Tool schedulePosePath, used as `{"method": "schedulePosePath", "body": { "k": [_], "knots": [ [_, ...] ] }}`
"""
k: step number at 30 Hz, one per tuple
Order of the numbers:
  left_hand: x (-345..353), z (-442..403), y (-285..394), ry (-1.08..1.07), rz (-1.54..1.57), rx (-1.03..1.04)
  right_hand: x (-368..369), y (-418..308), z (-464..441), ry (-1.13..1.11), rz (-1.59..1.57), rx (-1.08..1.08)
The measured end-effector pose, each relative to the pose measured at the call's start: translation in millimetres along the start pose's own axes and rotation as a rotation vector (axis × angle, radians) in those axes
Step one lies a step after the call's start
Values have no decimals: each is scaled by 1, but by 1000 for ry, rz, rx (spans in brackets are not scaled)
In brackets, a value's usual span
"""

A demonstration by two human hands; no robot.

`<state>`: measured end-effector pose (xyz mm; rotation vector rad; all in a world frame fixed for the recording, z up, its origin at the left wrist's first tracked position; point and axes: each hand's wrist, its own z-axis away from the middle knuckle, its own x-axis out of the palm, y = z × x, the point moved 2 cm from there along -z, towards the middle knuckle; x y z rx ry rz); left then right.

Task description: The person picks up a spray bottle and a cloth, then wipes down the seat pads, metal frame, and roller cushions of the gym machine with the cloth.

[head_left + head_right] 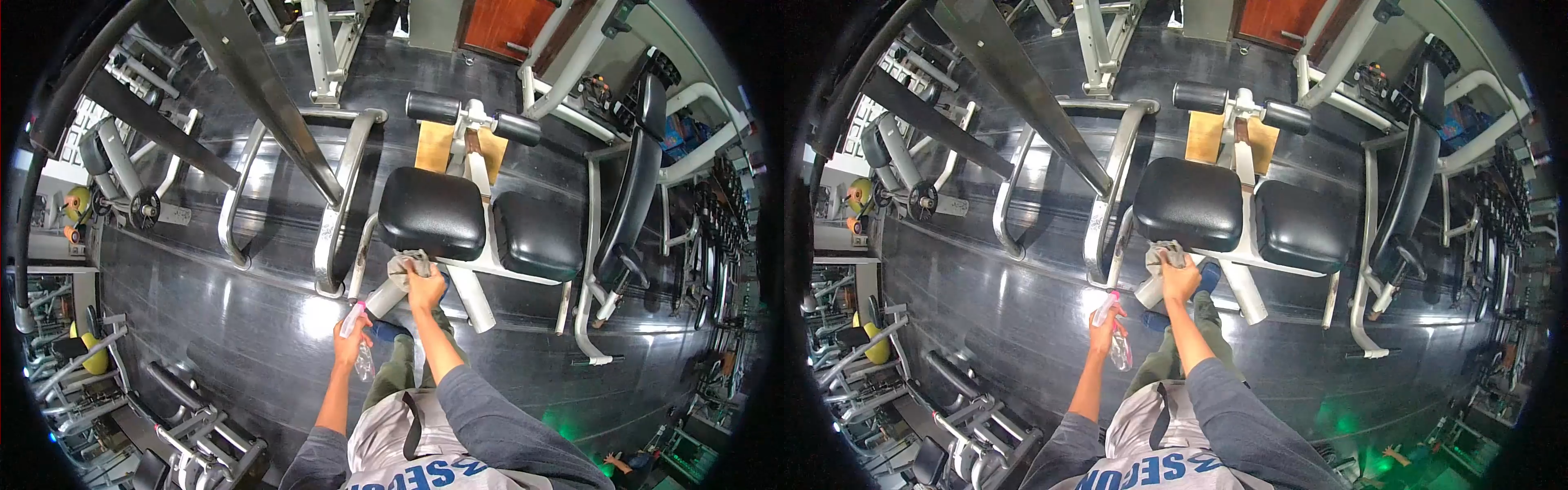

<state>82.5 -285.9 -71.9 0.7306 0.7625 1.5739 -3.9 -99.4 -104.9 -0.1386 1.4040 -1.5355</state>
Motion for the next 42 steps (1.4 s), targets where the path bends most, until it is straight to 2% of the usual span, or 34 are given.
{"method": "schedulePosePath", "body": {
  "k": [2, 4, 5, 7, 10, 12, 14, 18, 21, 22, 23, 24, 27, 28, 30, 35, 39, 42],
  "knots": [
    [-1, 1, 0, 14, 30, -12, -21, 11, -11, 77, 70, -6],
    [-2, 1, -1, 29, 64, -21, -42, 23, -23, 95, -189, 35],
    [-1, 0, -1, 18, 74, -12, -55, 22, -23, 120, -202, 94],
    [3, 0, 0, -1, 86, -7, -57, 12, -23, 110, -162, 76],
    [11, -3, 7, -27, 25, 0, -33, 16, -21, 145, -129, -62],
    [15, -4, 10, -50, 50, 13, -10, 23, -16, 97, -216, 72],
    [14, -5, 8, -65, -6, 26, 1, 3, -1, -4, -149, 66],
    [19, -1, 17, -76, -87, 56, 20, 8, 2, 23, -166, 147],
    [18, -1, 13, -59, -1, 37, 2, 27, -9, 44, -226, 122],
    [17, 1, 11, -61, 0, 37, -6, 37, -17, 118, -160, 109],
    [17, 1, 11, -63, 1, 45, -17, 48, -23, 144, -231, 123],
    [17, 1, 10, -66, 1, 50, -32, 42, -23, 171, -301, 137],
    [19, 1, 5, -80, -9, 26, -43, 32, -19, 191, -247, 155],
    [21, 1, 5, -84, -11, 28, -32, 27, -15, 242, -322, 107],
    [25, 3, 3, -81, -11, 21, -19, 15, -10, 246, -159, 94],
    [29, 1, -4, -95, -35, 21, -24, 16, -12, 144, -209, 86],
    [37, 2, 4, -129, -79, 52, -56, 40, -26, 298, -211, 84],
    [45, 3, 10, -133, -29, 34, -79, 28, -24, 256, -161, 112]
  ]
}}
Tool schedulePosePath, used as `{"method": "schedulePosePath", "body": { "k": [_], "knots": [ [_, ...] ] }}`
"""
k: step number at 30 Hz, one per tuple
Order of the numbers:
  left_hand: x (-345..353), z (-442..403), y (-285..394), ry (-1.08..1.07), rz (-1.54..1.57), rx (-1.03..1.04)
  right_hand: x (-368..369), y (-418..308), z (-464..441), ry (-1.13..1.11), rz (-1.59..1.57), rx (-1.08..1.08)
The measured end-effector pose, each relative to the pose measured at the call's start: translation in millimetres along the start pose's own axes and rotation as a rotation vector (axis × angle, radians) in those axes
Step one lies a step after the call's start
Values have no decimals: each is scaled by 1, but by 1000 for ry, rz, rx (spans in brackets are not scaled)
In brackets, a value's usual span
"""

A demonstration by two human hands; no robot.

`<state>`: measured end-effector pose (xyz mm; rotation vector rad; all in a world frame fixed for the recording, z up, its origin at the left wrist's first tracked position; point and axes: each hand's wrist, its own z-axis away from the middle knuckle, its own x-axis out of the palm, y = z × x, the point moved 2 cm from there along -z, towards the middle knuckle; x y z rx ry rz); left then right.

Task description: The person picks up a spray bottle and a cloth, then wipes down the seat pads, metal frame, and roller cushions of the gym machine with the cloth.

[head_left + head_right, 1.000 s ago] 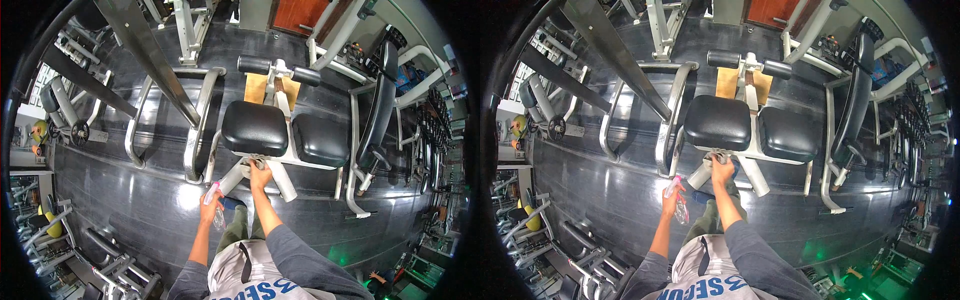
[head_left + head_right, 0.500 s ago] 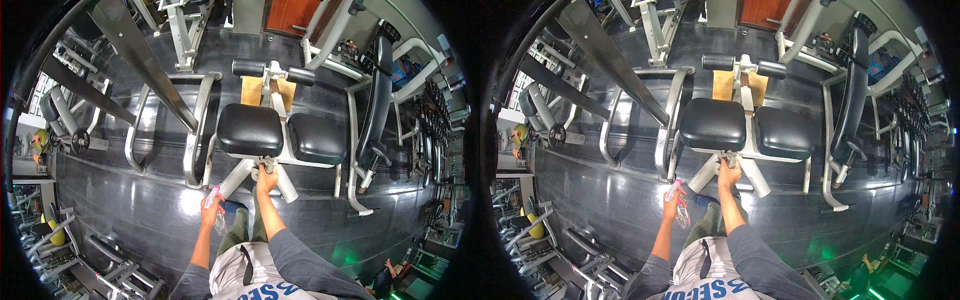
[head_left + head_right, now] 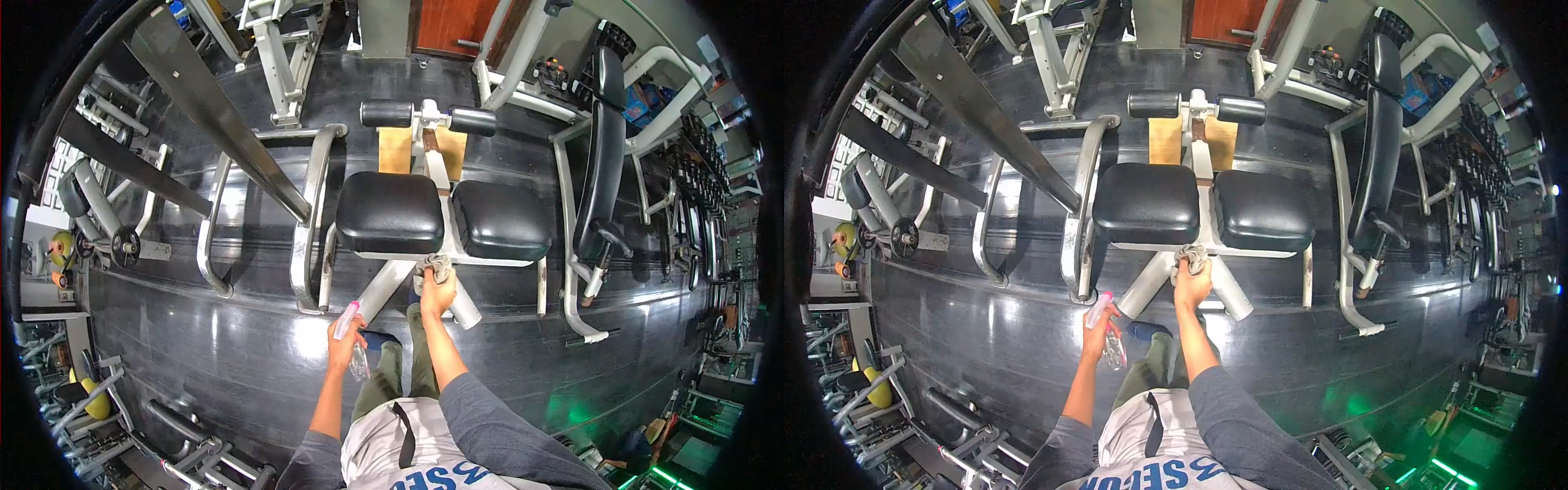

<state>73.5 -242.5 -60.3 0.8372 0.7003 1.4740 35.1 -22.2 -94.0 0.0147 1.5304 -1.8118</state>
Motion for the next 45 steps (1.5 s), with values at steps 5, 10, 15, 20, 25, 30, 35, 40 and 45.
{"method": "schedulePosePath", "body": {
  "k": [5, 10, 15, 20, 25, 30, 35, 40, 45],
  "knots": [
    [14, 3, 5, 4, -34, 29, 31, 6, 2, -26, 62, -170],
    [24, 4, 0, -46, -42, 15, -10, 12, -28, -120, 140, -159],
    [44, 11, 5, 5, -52, 24, -48, 3, -49, -88, 262, -176],
    [76, 17, 4, 34, -60, 22, -22, -11, -48, -264, 508, -378],
    [103, 26, -17, 103, 6, 9, -42, -23, -67, -381, 522, -460],
    [134, 39, -36, 93, 62, -2, -94, -6, -99, -261, 407, -328],
    [156, 46, -37, 81, 46, 10, -96, -4, -101, -296, 372, -287],
    [167, 50, -30, 90, 1, 5, -60, 12, -84, -420, 354, -343],
    [174, 52, -21, 93, -1, 13, -57, 9, -85, -435, 245, -51]
  ]
}}
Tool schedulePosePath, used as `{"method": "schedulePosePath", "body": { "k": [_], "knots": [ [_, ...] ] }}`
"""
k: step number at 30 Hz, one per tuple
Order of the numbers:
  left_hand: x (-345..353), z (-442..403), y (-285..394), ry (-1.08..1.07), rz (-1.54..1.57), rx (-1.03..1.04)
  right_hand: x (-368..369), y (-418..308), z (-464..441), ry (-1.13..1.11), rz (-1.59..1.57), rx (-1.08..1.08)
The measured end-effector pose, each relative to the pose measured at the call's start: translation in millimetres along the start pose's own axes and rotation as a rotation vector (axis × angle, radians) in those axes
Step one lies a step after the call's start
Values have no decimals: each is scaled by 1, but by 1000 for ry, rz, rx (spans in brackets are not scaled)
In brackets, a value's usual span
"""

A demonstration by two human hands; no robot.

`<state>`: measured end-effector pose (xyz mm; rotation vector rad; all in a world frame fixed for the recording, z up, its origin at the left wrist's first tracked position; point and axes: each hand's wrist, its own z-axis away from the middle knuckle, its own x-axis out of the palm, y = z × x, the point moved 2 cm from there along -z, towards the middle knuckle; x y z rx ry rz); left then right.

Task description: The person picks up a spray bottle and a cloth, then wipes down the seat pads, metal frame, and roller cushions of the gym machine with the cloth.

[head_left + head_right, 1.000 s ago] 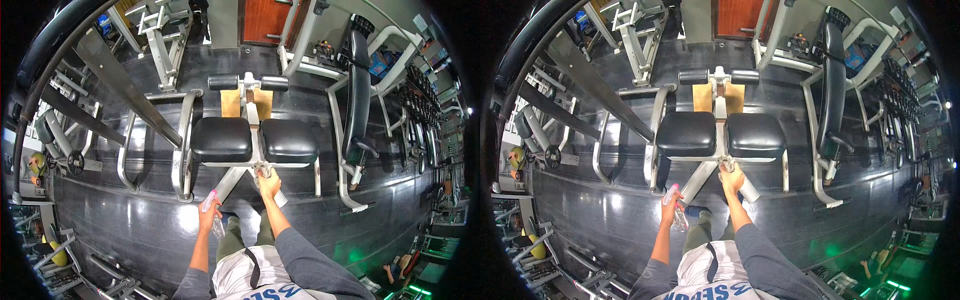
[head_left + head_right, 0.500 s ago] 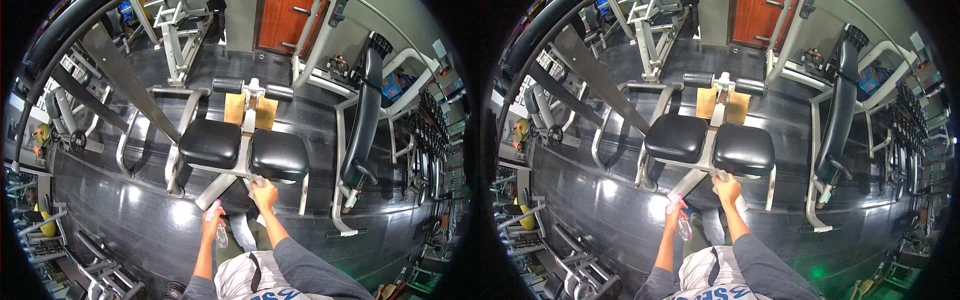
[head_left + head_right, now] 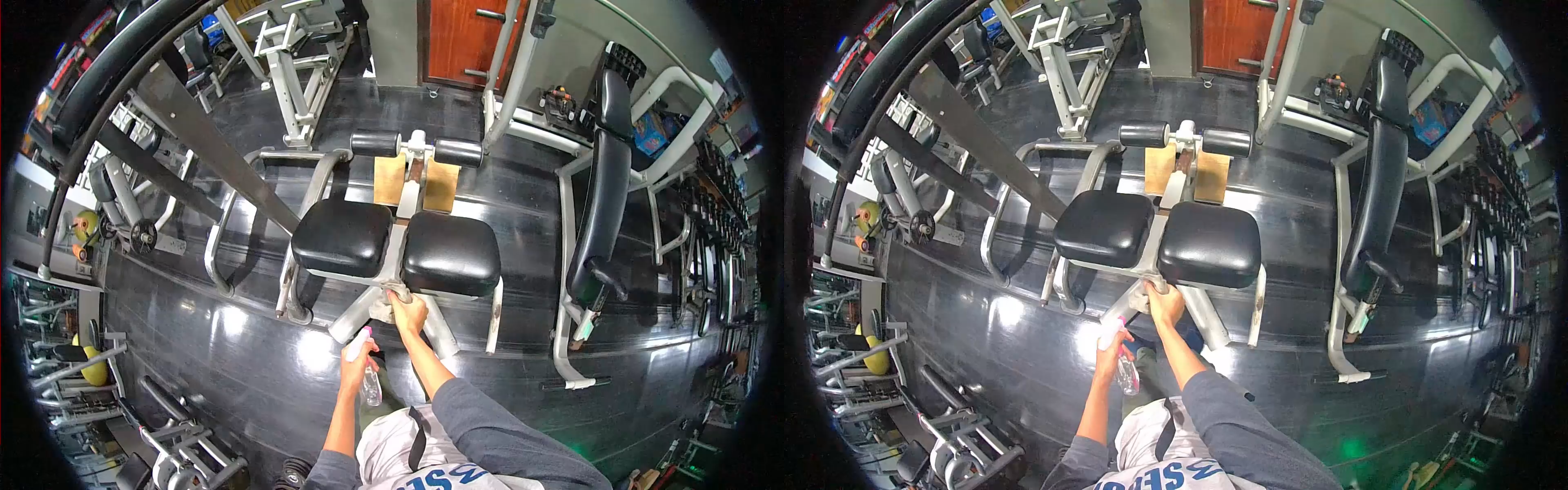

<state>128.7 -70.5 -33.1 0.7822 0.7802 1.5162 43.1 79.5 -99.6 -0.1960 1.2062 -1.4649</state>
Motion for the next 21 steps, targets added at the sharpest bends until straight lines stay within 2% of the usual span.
{"method": "schedulePosePath", "body": {
  "k": [4, 7, 9, 11, 15, 17, 18, 19, 21],
  "knots": [
    [6, 2, 7, 2, 13, -18, -18, 36, -12, 131, -101, 36],
    [7, 1, 8, -1, 25, -9, -53, 36, -9, 206, -495, -48],
    [0, -5, -4, -18, 4, -1, -51, 48, -14, 209, -387, -42],
    [2, -8, -10, -42, -17, 10, -30, 54, -13, 338, -308, 4],
    [8, -6, -6, -44, -27, -30, -11, 42, -6, 207, -421, 79],
    [11, -6, 0, -63, -68, -36, -25, 42, -10, 131, -418, 59],
    [12, -7, 1, -81, -46, -36, -7, 85, -33, 254, -382, -37],
    [15, -6, 3, -98, -22, -39, -30, 76, -31, 159, -500, 18],
    [19, -7, 9, -118, -45, -25, -81, 51, -16, 271, -472, 28]
  ]
}}
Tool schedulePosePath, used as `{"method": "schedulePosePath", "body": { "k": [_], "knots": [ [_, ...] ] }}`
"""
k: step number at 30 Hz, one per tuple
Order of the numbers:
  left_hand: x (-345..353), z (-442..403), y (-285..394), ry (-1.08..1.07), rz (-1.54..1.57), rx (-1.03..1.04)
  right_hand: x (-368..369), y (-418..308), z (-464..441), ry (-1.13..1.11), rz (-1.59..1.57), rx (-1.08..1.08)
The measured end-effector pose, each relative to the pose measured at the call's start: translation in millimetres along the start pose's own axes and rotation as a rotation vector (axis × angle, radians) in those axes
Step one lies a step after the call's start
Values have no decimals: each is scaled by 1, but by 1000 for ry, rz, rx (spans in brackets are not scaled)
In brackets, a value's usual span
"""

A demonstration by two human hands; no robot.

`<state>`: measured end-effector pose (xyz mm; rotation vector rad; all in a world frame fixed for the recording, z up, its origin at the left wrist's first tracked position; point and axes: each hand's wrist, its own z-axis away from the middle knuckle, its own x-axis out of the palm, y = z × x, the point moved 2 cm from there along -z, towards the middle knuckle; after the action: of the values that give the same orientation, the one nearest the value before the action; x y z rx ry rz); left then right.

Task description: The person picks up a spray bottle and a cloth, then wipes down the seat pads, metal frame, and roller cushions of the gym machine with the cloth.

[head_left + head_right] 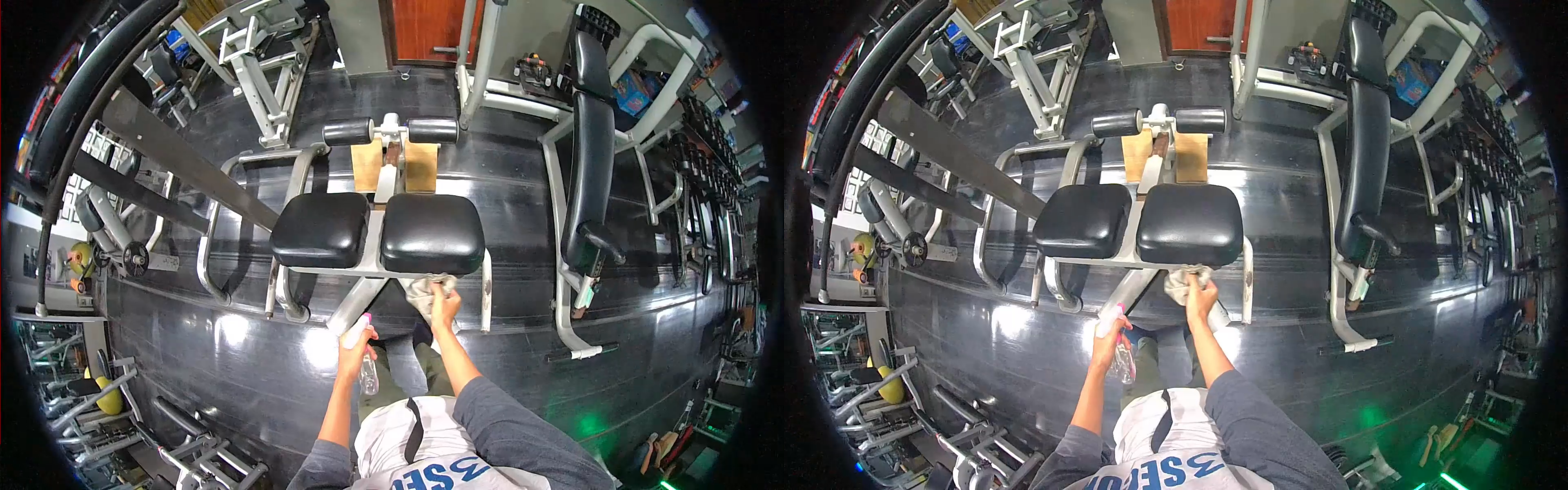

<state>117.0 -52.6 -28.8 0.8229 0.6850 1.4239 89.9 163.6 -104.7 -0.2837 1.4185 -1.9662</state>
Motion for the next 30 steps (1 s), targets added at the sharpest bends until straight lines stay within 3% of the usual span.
{"method": "schedulePosePath", "body": {
  "k": [4, 6, 8, 12, 16, 20, 22, 27, 30],
  "knots": [
    [8, -6, 3, -30, -46, 29, -12, 16, -13, 190, -143, 15],
    [11, -9, -3, -42, -44, 12, 1, 13, -2, 160, -110, 107],
    [14, -11, -2, -56, -42, -6, 20, 20, 5, -29, 8, -41],
    [21, -10, 0, -82, -67, -1, 34, 17, 9, 34, 98, 33],
    [17, -8, 1, -82, -84, -1, 5, 21, -7, 153, -7, 76],
    [17, -5, 4, -101, -75, 25, -17, -2, -11, 183, 28, -17],
    [20, -4, 1, -85, -79, 29, -17, -1, -9, 360, -78, 74],
    [20, -3, 0, -88, -68, 29, -6, 9, -11, 385, -21, 33],
    [23, -7, -3, -102, -93, 13, 5, 11, -2, 269, 117, 84]
  ]
}}
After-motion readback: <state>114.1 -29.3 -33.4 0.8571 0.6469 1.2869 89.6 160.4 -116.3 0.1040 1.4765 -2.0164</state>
